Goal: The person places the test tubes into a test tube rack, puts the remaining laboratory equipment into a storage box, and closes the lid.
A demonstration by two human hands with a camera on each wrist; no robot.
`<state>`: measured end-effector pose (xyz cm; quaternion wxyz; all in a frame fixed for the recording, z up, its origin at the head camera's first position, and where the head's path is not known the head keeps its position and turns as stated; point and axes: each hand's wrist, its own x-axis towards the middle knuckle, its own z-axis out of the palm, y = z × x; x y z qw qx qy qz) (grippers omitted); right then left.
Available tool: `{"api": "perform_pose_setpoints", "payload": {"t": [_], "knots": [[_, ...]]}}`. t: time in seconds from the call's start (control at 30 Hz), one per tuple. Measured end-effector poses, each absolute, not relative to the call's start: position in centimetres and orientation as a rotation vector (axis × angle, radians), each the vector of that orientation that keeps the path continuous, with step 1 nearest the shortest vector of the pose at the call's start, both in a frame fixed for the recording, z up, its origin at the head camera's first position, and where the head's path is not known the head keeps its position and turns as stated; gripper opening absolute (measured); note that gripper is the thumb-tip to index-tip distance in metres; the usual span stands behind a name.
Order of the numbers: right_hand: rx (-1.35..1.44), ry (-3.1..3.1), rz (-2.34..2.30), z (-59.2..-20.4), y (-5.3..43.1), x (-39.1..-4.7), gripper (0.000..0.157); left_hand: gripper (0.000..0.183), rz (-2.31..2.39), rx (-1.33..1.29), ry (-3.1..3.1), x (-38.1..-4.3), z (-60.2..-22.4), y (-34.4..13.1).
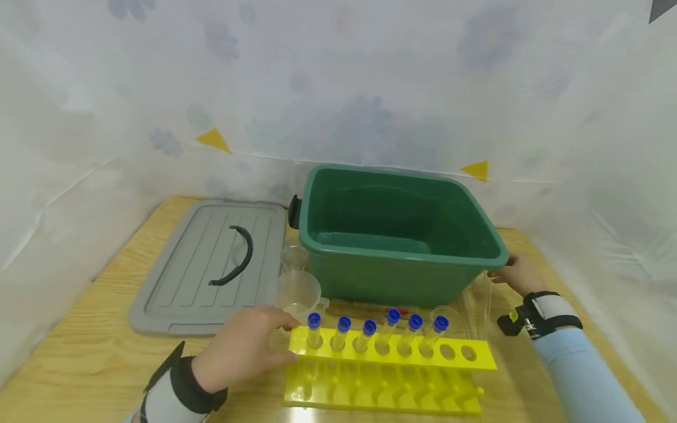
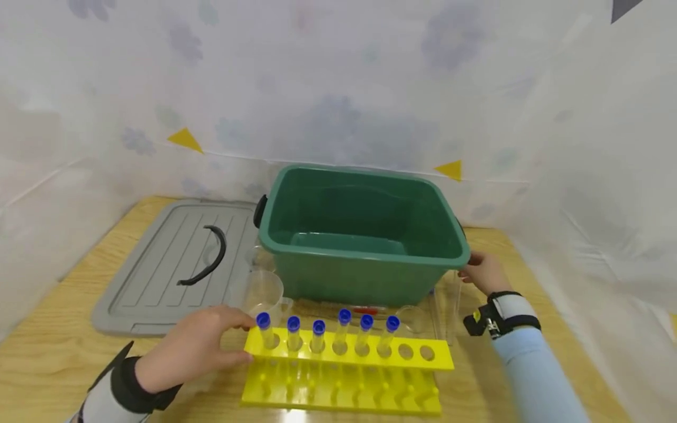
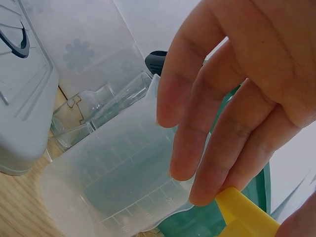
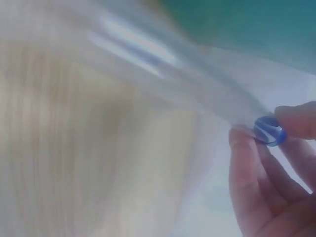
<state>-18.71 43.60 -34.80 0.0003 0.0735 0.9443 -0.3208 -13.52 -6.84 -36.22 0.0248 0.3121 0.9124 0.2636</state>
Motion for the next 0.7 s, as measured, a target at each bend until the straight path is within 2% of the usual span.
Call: {"api": "perform_pose_setpoints", "payload": {"t": [0.1,0.17,0.3,0.7], "knots": [[0.214,3.028,-1.103,-34.0,43.9,-17.0,0.046,0.037,0.822,0.941,2.807,-14.2,-36.3,-6.7],[0.174,3.091,-1.180,-33.5,44.0,-15.6,0.034,0.037,0.826,0.921,2.805,-14.6,-36.3,-6.6],[0.112,3.175,-1.289,-33.1,44.0,-12.6,0.020,0.036,0.823,0.912,2.803,-14.8,-36.3,-6.6],[0.057,3.389,-1.345,-31.4,41.3,-6.7,0.025,0.038,0.792,0.881,2.815,-14.7,-35.9,-6.6]]}}
